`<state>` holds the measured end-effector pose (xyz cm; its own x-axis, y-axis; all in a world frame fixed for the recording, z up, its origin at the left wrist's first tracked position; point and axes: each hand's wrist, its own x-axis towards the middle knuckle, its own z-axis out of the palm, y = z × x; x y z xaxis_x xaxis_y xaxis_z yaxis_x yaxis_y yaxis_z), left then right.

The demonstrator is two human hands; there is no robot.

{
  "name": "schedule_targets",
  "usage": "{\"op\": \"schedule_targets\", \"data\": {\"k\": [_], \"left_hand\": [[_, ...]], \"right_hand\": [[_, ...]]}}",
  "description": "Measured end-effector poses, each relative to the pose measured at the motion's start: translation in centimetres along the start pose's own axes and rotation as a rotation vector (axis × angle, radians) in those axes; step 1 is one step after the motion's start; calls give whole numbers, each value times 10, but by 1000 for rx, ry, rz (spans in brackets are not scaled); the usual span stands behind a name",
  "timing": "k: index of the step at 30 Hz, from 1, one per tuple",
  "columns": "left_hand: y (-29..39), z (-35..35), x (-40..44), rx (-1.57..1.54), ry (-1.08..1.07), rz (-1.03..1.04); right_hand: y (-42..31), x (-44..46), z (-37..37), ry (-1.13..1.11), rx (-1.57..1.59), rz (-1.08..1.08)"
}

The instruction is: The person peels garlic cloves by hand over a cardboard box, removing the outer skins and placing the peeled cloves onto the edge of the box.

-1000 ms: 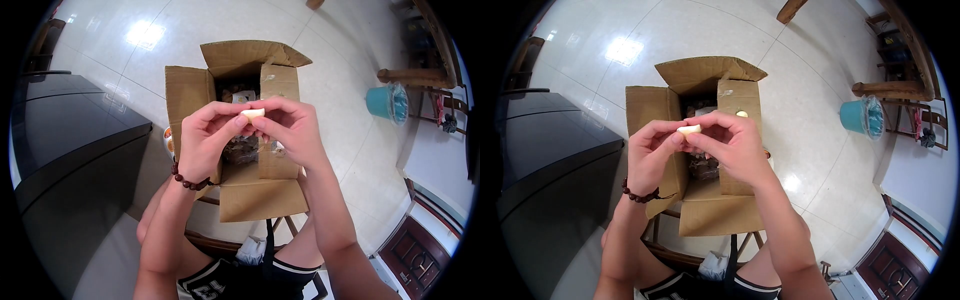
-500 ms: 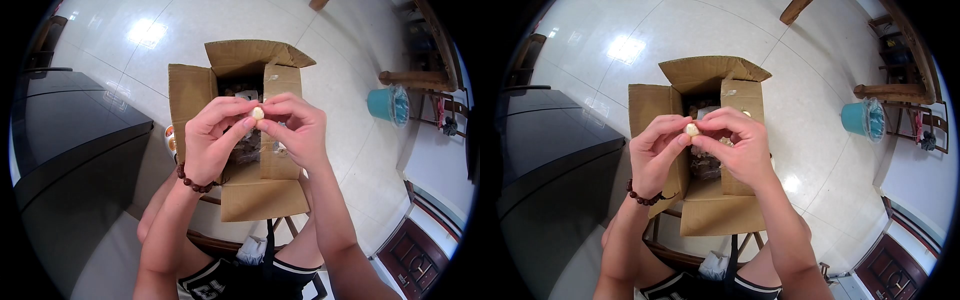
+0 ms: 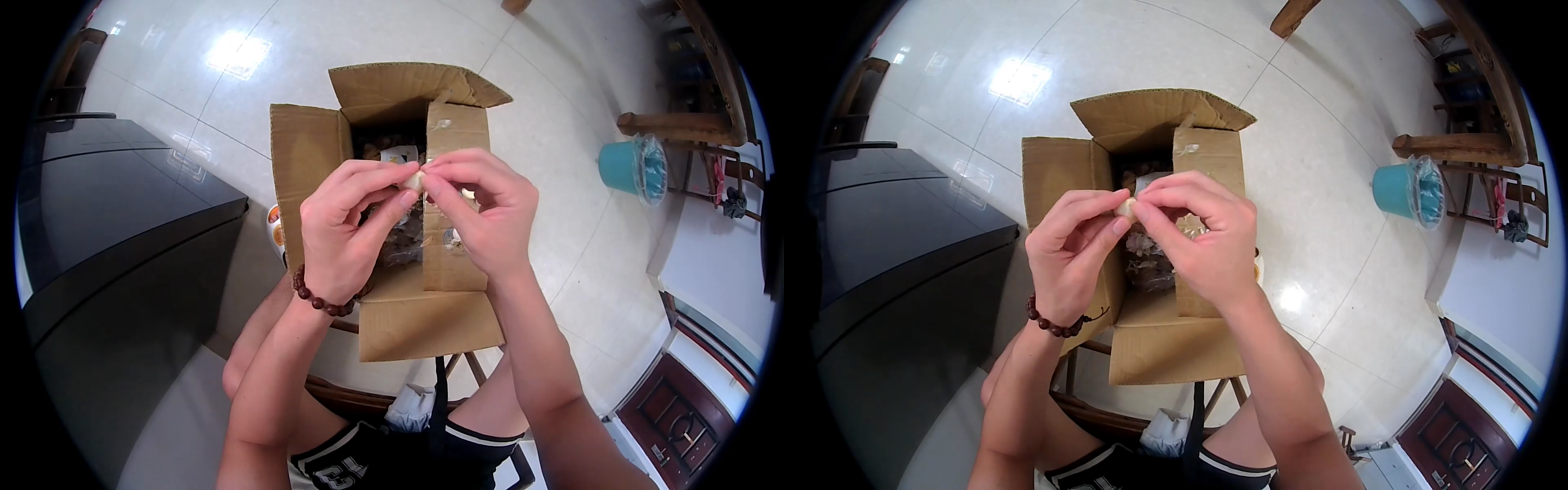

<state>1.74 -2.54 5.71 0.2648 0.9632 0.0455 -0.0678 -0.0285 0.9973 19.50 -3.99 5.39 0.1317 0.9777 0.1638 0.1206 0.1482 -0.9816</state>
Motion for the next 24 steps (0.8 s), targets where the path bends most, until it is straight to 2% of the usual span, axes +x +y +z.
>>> {"op": "schedule_targets", "data": {"k": [3, 6, 8, 10, 13, 14, 15, 16, 18, 22, 24], "left_hand": [[0, 0, 0, 49, 9, -6], [1, 2, 1, -52, 51, -49], [-1, 2, 2, -289, 88, -203], [-4, -3, 4, -386, 97, -261], [-4, -8, 6, -551, 109, -384], [-4, -9, 6, -618, 112, -450], [-5, -8, 5, -617, 112, -449], [-7, -6, 3, -552, 101, -425], [-9, -6, 2, -487, 91, -401], [-8, -5, 1, -442, 45, -355], [-6, -5, 2, -436, 24, -350]], "right_hand": [[0, -1, 0, 6, -53, 26], [-3, 0, 3, 30, -18, 71], [-2, 1, 2, 18, -18, 89], [1, 1, -1, 4, -17, 109], [4, 1, -6, -101, -78, 181], [2, 3, -8, -204, -164, 246], [1, 3, -9, -306, -250, 312], [2, 2, -7, -306, -251, 312], [4, 0, -1, -122, -96, 320], [-4, 3, -5, -116, 127, 353], [-4, 1, -2, -154, 143, 241]]}}
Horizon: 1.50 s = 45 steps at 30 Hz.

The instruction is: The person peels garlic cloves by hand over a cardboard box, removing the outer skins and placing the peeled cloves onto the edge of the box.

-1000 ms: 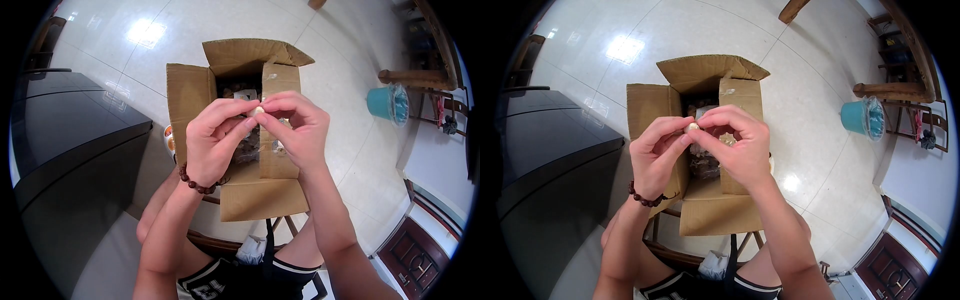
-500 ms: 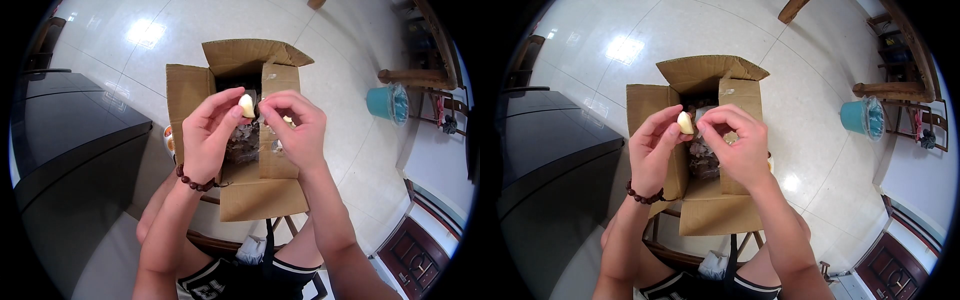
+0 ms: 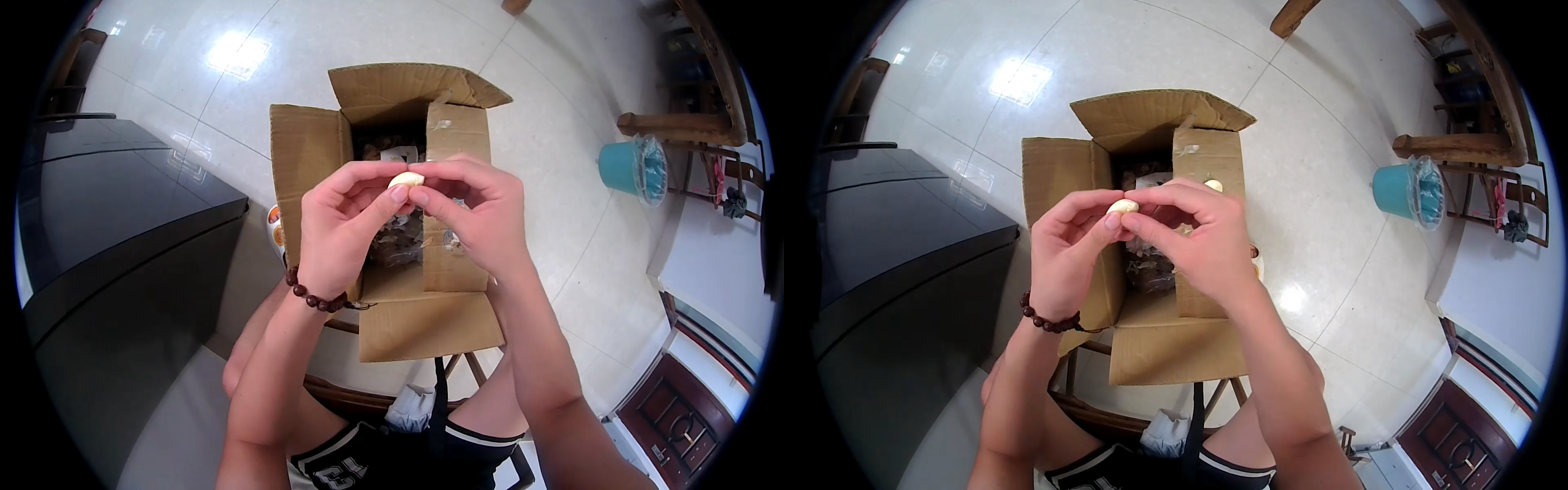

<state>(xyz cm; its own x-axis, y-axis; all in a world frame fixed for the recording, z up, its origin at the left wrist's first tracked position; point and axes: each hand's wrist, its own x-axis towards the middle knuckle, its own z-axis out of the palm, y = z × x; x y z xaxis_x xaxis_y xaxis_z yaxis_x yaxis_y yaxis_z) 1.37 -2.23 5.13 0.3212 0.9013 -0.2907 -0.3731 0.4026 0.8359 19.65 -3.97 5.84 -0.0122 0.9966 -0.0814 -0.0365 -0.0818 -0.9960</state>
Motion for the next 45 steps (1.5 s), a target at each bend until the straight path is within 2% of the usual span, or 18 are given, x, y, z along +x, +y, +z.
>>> {"op": "schedule_targets", "data": {"k": [4, 6, 8, 18, 22, 24, 26, 37, 39, 40, 43, 45], "left_hand": [[4, 3, -4, 130, 6, 53], [4, 4, -5, 150, 11, 82], [0, 5, -6, 197, -1, 145], [-3, 6, -6, 49, 60, 58], [-7, 8, -6, 98, 86, 142], [-7, 9, -6, 130, 84, 166], [-6, 9, -6, 194, 92, 225], [-16, 8, -9, -75, 157, 68], [-14, 8, -8, -98, 163, 47], [-11, 9, -7, -73, 155, 50], [-7, 9, -7, 50, 97, 79], [-4, 15, -8, 128, 48, 125]], "right_hand": [[-4, -3, 3, 13, 75, 57], [-5, -3, 3, 3, -23, -52], [-1, -3, 3, 19, 2, -57], [3, -4, 12, 125, 68, -31], [6, -3, 13, 79, -31, -108], [7, -4, 12, 97, 79, -16], [6, -5, 11, 95, 60, -25], [9, -4, 21, 183, 86, -46], [10, -1, 17, 130, -130, -196], [11, -1, 16, 127, -129, -196], [12, -2, 16, 136, -78, -160], [8, -2, 15, 192, 190, 31]]}}
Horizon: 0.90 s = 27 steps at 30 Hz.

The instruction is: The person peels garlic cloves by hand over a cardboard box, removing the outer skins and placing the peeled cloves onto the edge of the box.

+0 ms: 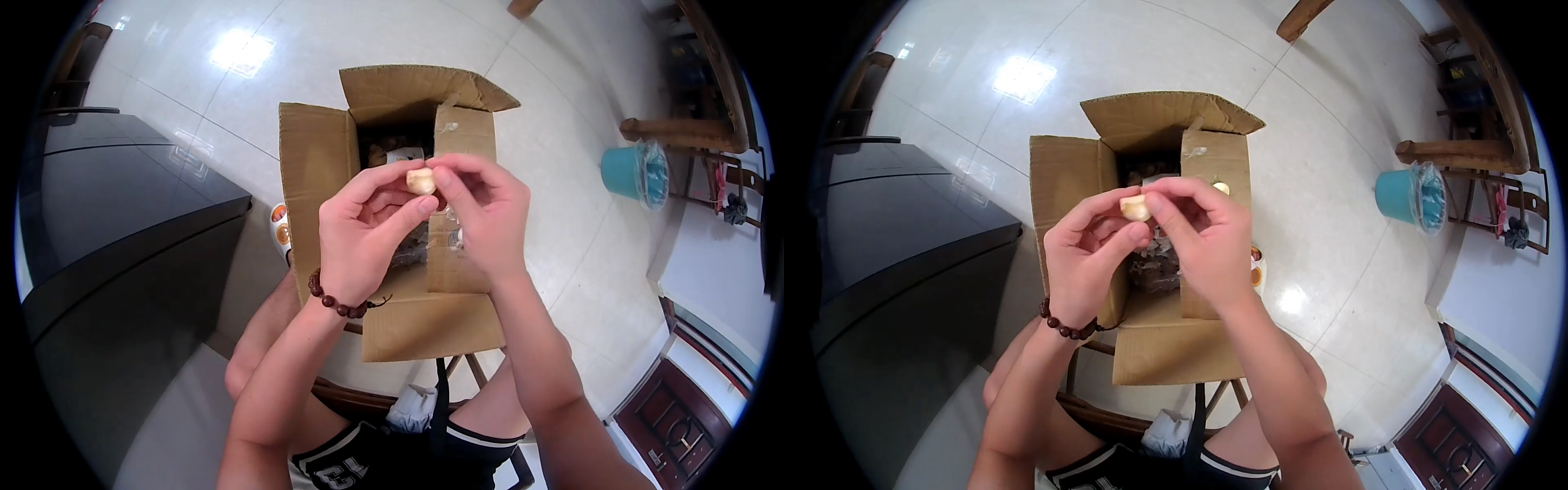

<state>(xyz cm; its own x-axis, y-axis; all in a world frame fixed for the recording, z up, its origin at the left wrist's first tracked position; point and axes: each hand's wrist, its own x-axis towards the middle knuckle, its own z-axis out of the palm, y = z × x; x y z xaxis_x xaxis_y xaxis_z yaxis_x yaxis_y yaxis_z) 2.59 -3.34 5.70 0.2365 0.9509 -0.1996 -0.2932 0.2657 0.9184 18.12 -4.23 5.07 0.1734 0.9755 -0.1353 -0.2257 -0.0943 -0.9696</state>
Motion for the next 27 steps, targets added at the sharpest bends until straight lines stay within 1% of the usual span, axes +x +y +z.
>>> {"op": "schedule_targets", "data": {"k": [4, 6, 7, 9, 13, 15, 19, 21, 22, 24, 25, 27], "left_hand": [[1, -4, 2, 45, -29, -9], [2, -6, 5, 168, -49, 71], [2, -8, 5, 167, -49, 71], [4, -12, 4, 355, -109, 93], [4, -10, 7, 374, -111, 145], [1, -11, 9, 413, -82, 232], [6, -11, 9, 534, -68, 308], [8, -14, 8, 644, -103, 306], [8, -15, 8, 643, -102, 305], [10, -17, 9, 772, -135, 366], [12, -16, 9, 772, -135, 365], [14, -15, 10, 822, -160, 403]], "right_hand": [[0, 4, -6, -47, 20, 17], [2, 6, -7, -85, -210, -273], [0, 5, -8, -86, -211, -273], [-6, 2, -9, -85, -332, -288], [-4, 2, -6, -57, -317, -350], [-4, 3, -6, -54, -347, -403], [-11, 3, -7, -65, -458, -421], [-12, 2, -7, -66, -473, -384], [-12, 2, -8, -67, -474, -383], [-13, 3, -8, -98, -492, -338], [-13, 4, -9, -98, -491, -337], [-14, 7, -13, -184, -444, -251]]}}
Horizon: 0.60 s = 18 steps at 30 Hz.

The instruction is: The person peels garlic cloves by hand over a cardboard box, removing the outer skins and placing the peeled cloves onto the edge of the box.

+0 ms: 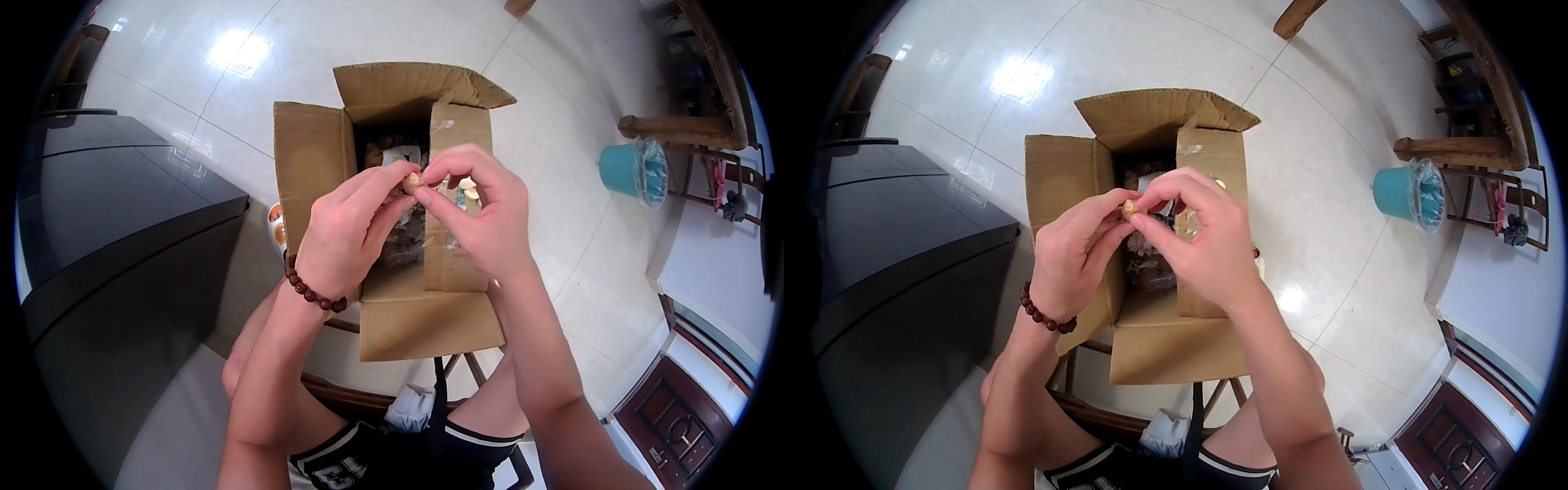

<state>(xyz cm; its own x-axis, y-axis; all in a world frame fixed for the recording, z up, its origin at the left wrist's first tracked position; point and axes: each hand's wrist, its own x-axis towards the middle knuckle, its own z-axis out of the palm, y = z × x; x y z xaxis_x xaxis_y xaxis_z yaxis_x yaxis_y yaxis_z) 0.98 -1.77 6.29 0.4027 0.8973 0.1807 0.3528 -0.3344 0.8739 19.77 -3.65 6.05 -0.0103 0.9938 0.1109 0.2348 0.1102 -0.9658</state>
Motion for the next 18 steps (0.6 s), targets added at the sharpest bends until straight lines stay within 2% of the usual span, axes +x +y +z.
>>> {"op": "schedule_targets", "data": {"k": [4, 6, 7, 9, 10, 12, 18], "left_hand": [[-7, -2, -1, -8, -44, 26], [-7, -3, -3, -341, -143, -227], [-6, -2, -3, -341, -144, -226], [-4, 1, -4, -758, -117, -382], [-6, 1, -3, -758, -118, -381], [-11, -1, -2, -974, -85, -466], [-8, -2, -1, -1026, -46, -494]], "right_hand": [[4, 1, -5, -70, 75, 21], [3, 1, -7, -120, 129, 113], [2, 0, -7, -119, 129, 112], [2, 0, -8, -90, 178, 65], [2, -1, -8, -88, 177, 65], [3, -2, -10, -79, 210, 6], [3, -4, -20, -160, 244, 183]]}}
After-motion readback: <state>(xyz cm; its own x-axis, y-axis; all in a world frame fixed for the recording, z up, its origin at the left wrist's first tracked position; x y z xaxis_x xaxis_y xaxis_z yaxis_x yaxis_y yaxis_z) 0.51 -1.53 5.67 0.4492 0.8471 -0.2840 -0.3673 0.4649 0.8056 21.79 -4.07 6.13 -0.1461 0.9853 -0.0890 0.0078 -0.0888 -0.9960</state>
